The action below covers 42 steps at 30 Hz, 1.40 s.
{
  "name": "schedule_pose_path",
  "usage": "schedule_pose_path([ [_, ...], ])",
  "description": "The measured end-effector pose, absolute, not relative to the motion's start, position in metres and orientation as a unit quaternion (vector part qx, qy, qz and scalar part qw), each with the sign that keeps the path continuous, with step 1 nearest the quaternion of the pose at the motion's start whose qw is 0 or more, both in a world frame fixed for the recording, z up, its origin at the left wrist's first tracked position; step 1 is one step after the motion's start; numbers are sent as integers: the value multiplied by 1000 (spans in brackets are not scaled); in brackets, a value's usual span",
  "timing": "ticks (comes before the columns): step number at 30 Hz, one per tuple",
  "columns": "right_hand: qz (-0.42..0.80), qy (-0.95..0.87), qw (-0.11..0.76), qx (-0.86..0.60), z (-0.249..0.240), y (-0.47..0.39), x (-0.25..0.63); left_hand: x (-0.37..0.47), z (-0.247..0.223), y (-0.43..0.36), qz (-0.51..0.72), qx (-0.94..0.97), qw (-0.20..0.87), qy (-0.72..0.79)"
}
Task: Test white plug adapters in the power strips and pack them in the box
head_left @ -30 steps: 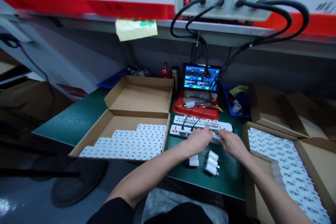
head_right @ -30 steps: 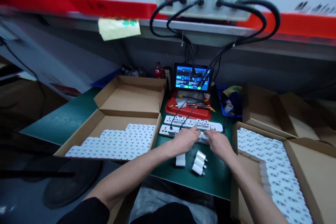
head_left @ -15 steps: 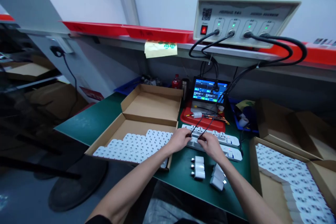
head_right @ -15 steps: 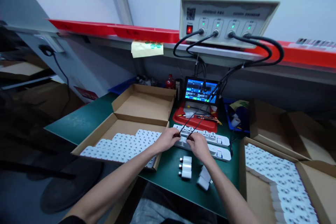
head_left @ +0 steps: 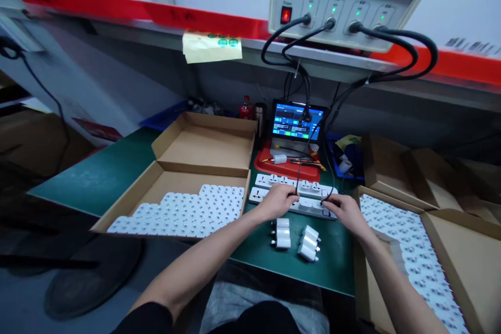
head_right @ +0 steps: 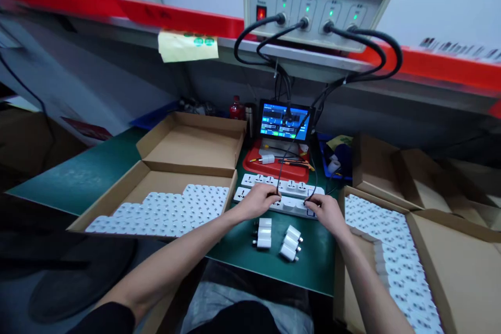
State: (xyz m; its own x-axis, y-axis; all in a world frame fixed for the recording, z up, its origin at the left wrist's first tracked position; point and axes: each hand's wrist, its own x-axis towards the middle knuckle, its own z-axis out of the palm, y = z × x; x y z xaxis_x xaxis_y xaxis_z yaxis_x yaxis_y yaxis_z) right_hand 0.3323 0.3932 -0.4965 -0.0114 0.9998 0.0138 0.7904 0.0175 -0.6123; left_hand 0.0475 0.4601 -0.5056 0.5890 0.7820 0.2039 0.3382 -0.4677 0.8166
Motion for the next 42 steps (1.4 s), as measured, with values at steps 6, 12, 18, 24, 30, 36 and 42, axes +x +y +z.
schedule_pose_path([
  [6, 240, -667, 262, -656, -510, 396, 329, 93, -507, 464, 214, 834, 342, 375],
  [12, 189, -686, 246, -658, -513, 391, 326, 97, -508, 468, 170, 859, 293, 382],
  [18, 128, -718, 227, -646, -520, 389, 318, 104, -510, 464, 130, 895, 229, 361],
  [24, 25, -732, 189, -654, -507, 380, 325, 82, -511, 461, 155, 911, 172, 342],
  [30, -38, -782, 96, -614, -493, 371, 260, 3, -510, 467, 131, 896, 140, 401],
  [36, 36, -790, -33, -611, -495, 413, 183, -19, -522, 475, 116, 861, 219, 445],
  [42, 43, -802, 118, -584, -489, 430, 201, -23, -525, 481, 151, 860, 249, 419],
])
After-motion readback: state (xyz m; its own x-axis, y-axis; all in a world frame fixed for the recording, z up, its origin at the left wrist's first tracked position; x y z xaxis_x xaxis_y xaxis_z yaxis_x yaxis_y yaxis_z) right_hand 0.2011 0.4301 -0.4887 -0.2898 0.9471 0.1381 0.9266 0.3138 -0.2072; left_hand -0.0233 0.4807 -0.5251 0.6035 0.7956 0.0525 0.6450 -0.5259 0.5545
